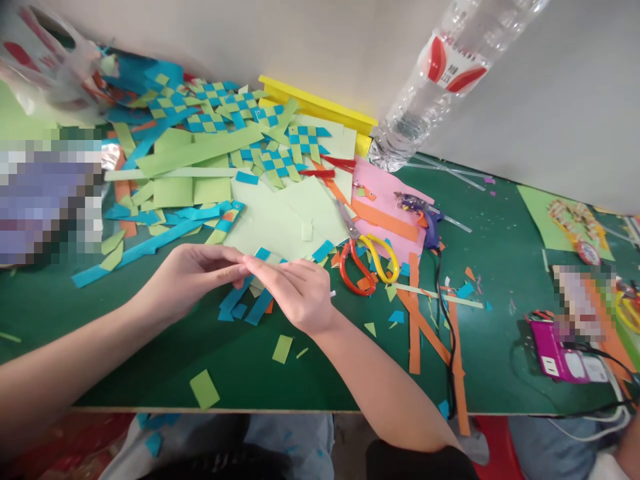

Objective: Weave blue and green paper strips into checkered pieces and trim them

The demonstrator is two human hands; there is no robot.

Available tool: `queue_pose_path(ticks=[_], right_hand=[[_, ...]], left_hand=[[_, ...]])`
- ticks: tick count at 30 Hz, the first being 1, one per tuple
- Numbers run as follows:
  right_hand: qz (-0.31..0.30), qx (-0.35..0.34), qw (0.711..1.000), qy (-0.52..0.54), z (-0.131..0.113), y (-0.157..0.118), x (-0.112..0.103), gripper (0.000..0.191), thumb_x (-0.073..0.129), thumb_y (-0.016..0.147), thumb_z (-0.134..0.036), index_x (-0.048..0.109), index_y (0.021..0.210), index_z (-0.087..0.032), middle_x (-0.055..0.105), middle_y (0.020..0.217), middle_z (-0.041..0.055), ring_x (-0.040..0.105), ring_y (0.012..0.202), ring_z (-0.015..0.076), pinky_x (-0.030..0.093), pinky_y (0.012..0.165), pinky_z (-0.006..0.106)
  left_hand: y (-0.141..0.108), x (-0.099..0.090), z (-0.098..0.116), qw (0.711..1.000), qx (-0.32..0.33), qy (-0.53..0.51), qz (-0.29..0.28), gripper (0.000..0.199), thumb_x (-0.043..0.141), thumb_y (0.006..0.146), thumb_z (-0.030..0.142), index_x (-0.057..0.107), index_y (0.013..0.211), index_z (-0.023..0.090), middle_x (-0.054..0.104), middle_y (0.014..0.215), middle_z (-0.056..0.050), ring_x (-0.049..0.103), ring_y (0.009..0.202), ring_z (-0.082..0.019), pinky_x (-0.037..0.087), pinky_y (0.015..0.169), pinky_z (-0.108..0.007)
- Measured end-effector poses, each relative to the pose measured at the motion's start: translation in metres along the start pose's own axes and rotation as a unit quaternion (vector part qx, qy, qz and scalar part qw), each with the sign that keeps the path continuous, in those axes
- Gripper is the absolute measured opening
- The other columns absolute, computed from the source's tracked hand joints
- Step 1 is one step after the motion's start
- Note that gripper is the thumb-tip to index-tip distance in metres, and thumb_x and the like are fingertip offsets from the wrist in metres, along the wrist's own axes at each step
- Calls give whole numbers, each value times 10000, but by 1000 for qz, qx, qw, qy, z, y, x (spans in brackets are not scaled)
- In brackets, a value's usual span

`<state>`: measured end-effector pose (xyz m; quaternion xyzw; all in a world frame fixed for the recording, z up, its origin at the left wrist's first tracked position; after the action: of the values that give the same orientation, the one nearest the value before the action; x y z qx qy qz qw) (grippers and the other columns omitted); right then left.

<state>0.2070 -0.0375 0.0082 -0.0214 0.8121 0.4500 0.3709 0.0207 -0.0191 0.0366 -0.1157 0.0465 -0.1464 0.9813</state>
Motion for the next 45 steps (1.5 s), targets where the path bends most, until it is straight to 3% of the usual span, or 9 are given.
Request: queue_pose_path(ticks=[6,16,24,30,34,37,40,45], right_hand=[[-39,5,999,3,1,-2,-3,607,585,897,-157,365,1426,-360,718,1124,-56,710,812,105,566,654,287],[-18,-21,999,-16,-2,2,-4,691,570,884,-104,272,1466,-328,739,1059,-40,710,736,102,559,622,278],[-17,-22,1000,-9,-3,1,-3,682,535,908,-119,239,1475,-355,668,1210,-36,719,836,109,583,612,269],[16,-19,999,-26,-5,5,-1,688,581,883,-106,285,1467,-319,716,1117,-38,710,692,94,580,610,230],[63,3,998,-3,-7,10,0,531,620,858,-107,465,1341,-263,728,1102,-8,722,763,89,597,703,190],[55,8,998,23,-7,11,0,356,616,861,-117,566,1194,-234,747,1044,10,716,882,108,605,754,212],[45,12,998,31,-5,9,1,244,620,860,-129,610,1087,-220,755,955,19,711,838,106,598,724,220],[40,35,998,40,-3,6,3,216,637,851,-149,616,1049,-232,749,910,17,698,769,103,578,660,222]], left_hand=[[0,1,0,1000,-3,-5,7,138,769,678,348,748,729,221,713,651,-17,649,569,-145,569,555,-252],[0,2,-2,1000,23,-7,-1,98,750,701,294,731,744,209,714,713,-12,645,615,-131,553,595,-250],[1,0,-3,999,20,-25,-4,88,745,713,304,731,757,229,704,700,1,630,585,-126,543,577,-265],[1,-1,-3,999,9,-37,-19,119,740,731,302,718,779,196,666,640,9,596,559,-99,524,567,-220],[1,-1,-2,998,-10,-51,-26,115,740,741,284,708,779,180,643,620,26,582,552,-72,501,563,-174],[1,-2,-2,998,-17,-57,-28,116,740,743,281,708,781,177,645,624,27,583,555,-64,497,568,-159],[1,-1,-1,998,-26,-57,-29,118,744,737,280,710,785,178,651,624,29,591,559,-62,499,576,-151],[-1,0,3,998,-30,-41,-27,103,725,756,276,718,780,177,659,607,31,605,565,-60,504,590,-139]])
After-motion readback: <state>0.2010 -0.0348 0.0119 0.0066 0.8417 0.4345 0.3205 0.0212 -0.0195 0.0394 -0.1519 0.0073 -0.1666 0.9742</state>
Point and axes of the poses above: each hand's wrist, its own y-axis towards the middle knuckle, its own x-axis out of the palm, z = x × y, the point moved 1 cm from there along y, towards the middle knuckle
